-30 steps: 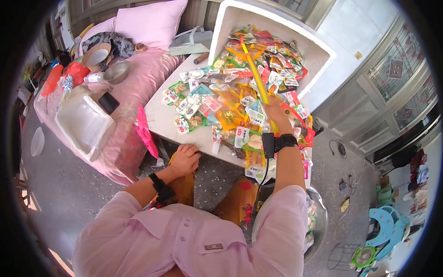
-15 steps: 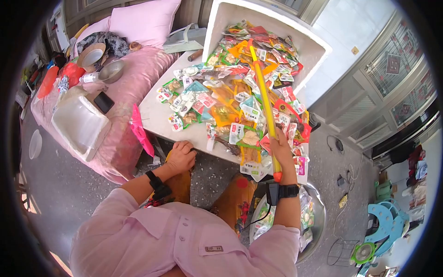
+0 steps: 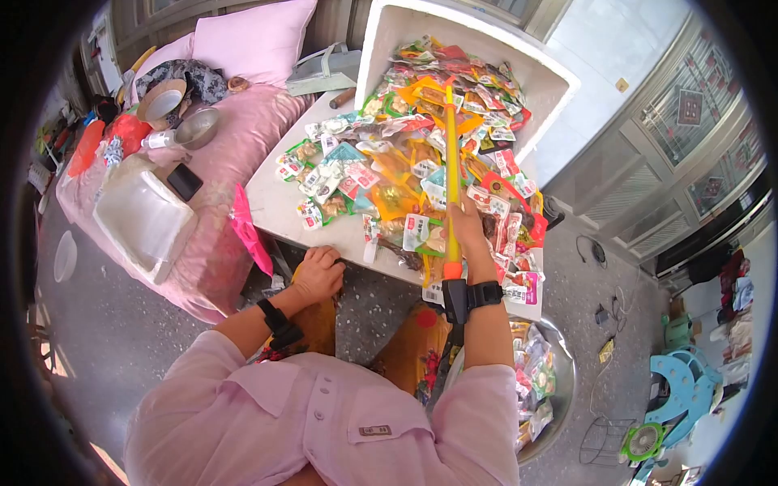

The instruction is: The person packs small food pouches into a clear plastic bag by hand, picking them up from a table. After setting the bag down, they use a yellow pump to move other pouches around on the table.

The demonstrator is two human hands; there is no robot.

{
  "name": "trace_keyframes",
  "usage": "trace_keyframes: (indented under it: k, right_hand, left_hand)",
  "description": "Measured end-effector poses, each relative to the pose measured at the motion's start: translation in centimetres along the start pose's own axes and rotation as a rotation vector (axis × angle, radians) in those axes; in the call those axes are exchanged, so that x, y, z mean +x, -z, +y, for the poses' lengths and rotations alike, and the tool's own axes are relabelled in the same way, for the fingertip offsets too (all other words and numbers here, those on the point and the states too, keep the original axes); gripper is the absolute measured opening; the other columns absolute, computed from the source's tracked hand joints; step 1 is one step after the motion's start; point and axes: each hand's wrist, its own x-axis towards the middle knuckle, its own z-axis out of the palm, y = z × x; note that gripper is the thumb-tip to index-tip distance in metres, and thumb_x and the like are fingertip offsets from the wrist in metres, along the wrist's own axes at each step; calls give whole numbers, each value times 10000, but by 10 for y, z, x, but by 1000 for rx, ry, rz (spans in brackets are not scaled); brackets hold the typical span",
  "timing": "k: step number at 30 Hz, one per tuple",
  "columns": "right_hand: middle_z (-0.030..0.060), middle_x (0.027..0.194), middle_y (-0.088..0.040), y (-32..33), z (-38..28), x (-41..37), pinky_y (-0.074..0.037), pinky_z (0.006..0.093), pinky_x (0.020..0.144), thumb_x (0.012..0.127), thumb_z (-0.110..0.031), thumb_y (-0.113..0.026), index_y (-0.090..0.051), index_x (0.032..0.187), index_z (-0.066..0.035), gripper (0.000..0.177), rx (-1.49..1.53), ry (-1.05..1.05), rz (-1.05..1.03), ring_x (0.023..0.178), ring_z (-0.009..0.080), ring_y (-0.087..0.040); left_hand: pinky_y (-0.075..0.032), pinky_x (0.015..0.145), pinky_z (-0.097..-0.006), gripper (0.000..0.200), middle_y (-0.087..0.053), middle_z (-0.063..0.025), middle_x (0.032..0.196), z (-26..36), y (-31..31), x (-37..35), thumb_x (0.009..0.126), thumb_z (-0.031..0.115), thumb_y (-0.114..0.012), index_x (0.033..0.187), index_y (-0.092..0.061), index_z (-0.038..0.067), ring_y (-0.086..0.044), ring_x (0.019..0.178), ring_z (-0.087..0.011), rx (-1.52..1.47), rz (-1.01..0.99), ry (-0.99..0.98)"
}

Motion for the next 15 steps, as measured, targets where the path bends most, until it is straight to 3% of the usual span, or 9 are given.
trace_keyframes:
  k: [4,6,8,10,15]
  right_hand:
    - [44,724,-490,4,8,-48,-432,251,417,819,-145,-443,-364,1195,-56,395,24,-40,38,543,104,-485]
    - [38,719,-491,14,28,-59,-423,237,416,822,-136,-436,-354,1207,-63,400,-61,101,4,538,100,-485]
    - [34,714,-492,17,33,-81,-415,228,418,825,-128,-430,-343,1218,-68,408,-48,71,-21,534,96,-485]
    - [30,711,-493,12,15,-115,-408,224,422,827,-121,-424,-329,1230,-70,417,62,-129,-36,529,94,-484]
    - [29,704,-491,9,41,-165,-410,229,443,822,-102,-428,-323,1229,-59,422,93,-165,-6,514,89,-473]
  left_hand:
    - [-341,784,-394,192,-445,-85,924,0,0,1,577,134,-597,755,-552,81,-429,953,-264,-18,1,8]
    - [-343,783,-393,194,-445,-86,926,0,-1,1,577,134,-598,757,-553,79,-429,952,-266,-20,7,6]
    - [-345,783,-392,194,-446,-87,928,0,-1,0,578,132,-597,759,-554,78,-430,952,-267,-22,7,6]
    - [-347,782,-392,193,-446,-88,930,-1,0,0,579,130,-596,760,-554,78,-430,951,-269,-26,2,8]
    - [-352,779,-392,193,-446,-91,930,-1,1,0,579,123,-596,760,-552,74,-432,948,-271,-34,27,-11]
